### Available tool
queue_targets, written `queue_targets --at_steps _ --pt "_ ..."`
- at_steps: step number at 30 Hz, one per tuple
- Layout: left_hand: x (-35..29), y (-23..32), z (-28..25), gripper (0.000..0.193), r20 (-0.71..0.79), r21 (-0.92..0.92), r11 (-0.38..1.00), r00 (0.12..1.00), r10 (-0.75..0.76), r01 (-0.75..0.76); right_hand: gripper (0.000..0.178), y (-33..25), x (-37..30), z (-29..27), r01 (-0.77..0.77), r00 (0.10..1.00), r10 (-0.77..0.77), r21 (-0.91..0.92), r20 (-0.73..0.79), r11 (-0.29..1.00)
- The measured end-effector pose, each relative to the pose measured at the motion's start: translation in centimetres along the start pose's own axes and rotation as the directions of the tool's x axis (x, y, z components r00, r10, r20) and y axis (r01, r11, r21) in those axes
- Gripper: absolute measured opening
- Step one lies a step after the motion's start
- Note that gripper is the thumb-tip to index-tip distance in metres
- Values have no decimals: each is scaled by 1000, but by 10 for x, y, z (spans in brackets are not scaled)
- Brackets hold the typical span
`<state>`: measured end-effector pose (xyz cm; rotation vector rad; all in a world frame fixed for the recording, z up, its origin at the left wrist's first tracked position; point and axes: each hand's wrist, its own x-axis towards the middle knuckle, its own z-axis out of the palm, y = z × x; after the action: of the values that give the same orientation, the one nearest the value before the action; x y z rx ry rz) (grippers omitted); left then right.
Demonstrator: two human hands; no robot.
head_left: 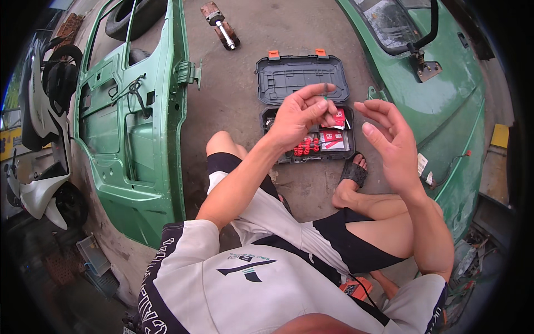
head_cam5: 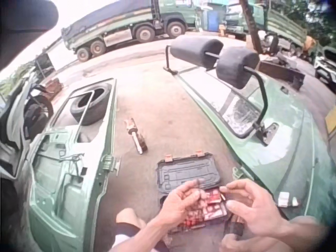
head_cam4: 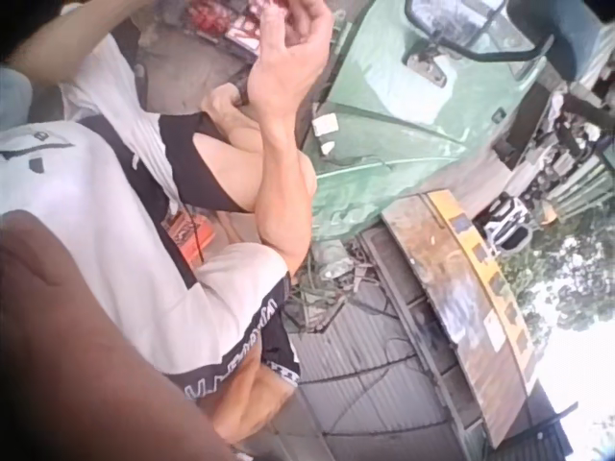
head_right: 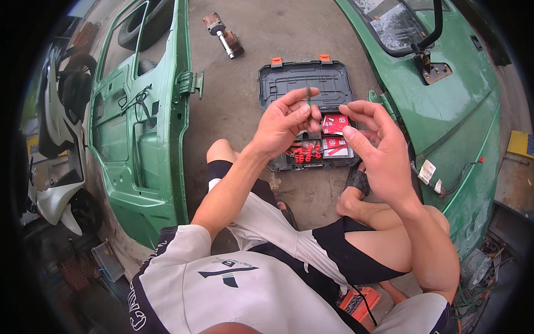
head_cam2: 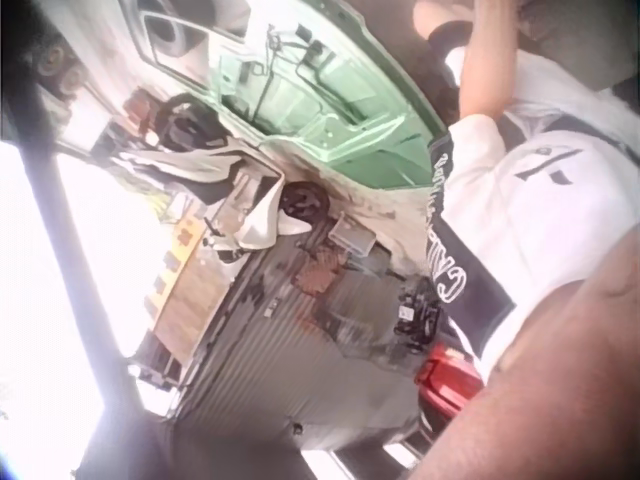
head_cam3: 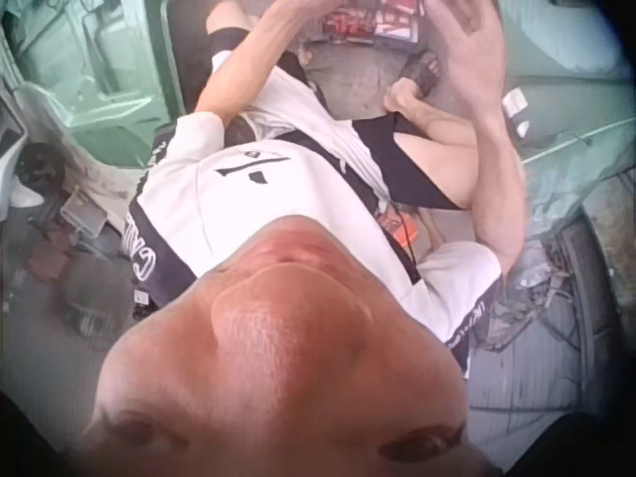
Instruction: The person picks up a tool case, selects a socket and an impact driver, and then uses the impact driver to unscrew and remove bolts from a side mirror assembly on a green vehicle door panel.
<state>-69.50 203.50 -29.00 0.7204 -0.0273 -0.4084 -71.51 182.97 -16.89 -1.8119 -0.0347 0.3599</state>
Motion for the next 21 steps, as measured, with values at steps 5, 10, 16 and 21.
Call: queue_targets --at_steps 5,10,16,21 --pt "52 27 -174 24 -605 45 984 779 162 -171 24 -10 -17 -11 -3 997 10 -92 73 996" --pt "122 76 -281 38 -883 327 940 322 340 -97 24 -9 -40 -21 228 960 -156 -332 231 915" --pt "161 119 -340 27 -778 509 860 421 468 -15 27 1 -43 -22 526 832 -280 -522 479 671" --pt "174 116 -303 13 -733 399 897 521 437 -191 26 -4 -49 -33 484 862 -231 -596 451 640"
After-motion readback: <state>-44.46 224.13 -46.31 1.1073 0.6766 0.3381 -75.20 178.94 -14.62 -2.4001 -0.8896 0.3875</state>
